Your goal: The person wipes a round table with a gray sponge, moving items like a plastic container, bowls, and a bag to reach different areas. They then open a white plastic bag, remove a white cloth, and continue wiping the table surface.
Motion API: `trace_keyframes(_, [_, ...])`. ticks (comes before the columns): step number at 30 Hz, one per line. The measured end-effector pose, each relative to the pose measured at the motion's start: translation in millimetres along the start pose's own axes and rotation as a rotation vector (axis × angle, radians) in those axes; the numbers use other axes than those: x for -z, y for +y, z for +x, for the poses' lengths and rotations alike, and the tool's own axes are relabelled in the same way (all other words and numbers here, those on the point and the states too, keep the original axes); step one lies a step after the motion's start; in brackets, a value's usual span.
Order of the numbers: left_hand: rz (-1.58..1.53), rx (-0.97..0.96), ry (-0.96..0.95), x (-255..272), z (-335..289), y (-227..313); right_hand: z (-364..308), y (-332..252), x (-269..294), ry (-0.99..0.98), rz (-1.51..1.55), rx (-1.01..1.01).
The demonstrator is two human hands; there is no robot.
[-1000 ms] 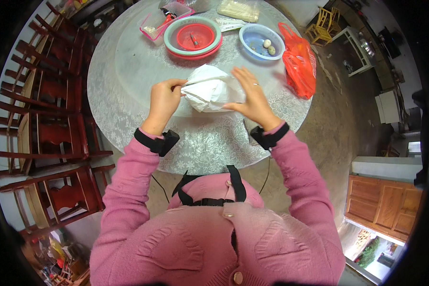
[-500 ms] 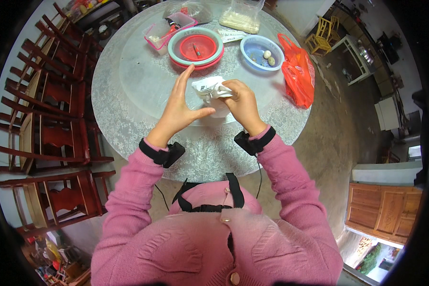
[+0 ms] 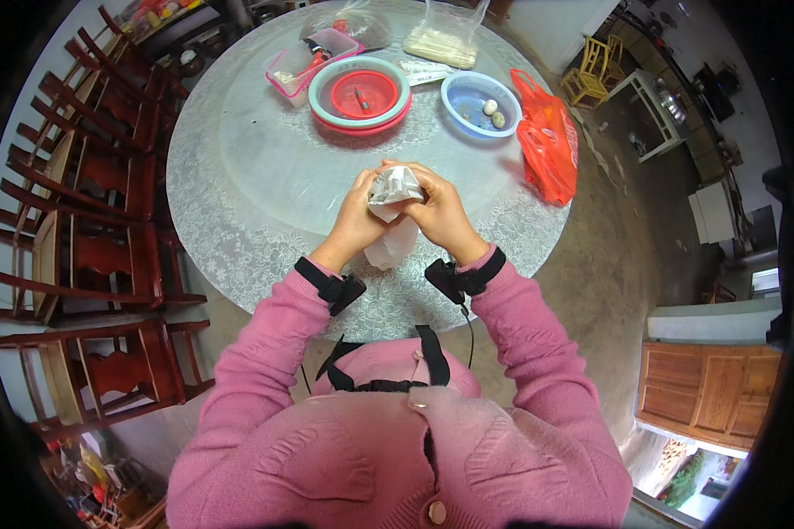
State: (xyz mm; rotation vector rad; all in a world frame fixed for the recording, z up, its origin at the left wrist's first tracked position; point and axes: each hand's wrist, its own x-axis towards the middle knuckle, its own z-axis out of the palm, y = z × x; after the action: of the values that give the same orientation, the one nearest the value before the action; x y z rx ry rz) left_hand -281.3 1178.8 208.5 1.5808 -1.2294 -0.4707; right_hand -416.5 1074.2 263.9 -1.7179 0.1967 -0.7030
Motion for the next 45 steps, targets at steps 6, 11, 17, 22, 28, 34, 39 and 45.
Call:
trace_keyframes(6, [0.112, -0.117, -0.067, 3.4, -0.5, -4.6, -7.2, 11.4, 5.0, -0.032, 0.000, -0.101])
trace_keyframes(11, [-0.083, 0.054, -0.160, 1.8, -2.5, -4.5, -9.4, 11.5, 8.0, 0.007, -0.119, -0.060])
trace_keyframes(17, [0.124, 0.004, -0.207, 3.9, 0.8, -1.1, -10.5, 5.9, 13.5, 0.021, -0.074, -0.116])
trace_keyframes(22, [0.183, -0.093, -0.134, 1.9, -5.9, 13.1, -6.2, 14.5, 28.5, 0.062, -0.080, -0.225])
trace_keyframes(28, [0.362, -0.143, -0.154, 3.8, -6.6, 4.7, -7.2, 21.1, 44.1, 0.208, -0.122, -0.222])
trace_keyframes(34, [0.582, -0.275, -0.006, 7.3, -9.0, -10.6, -15.1, 29.7, 48.5, 0.398, 0.080, -0.462])
trace_keyframes(39, [0.369, -0.087, 0.017, 7.2, -9.6, -23.0, -21.0, 26.5, 48.1, 0.442, -0.146, -0.253])
trace_keyframes(45, [0.350, -0.028, -0.039, 10.9, -4.8, -24.7, -34.9, 17.7, 50.0, 0.001, -1.207, 0.306])
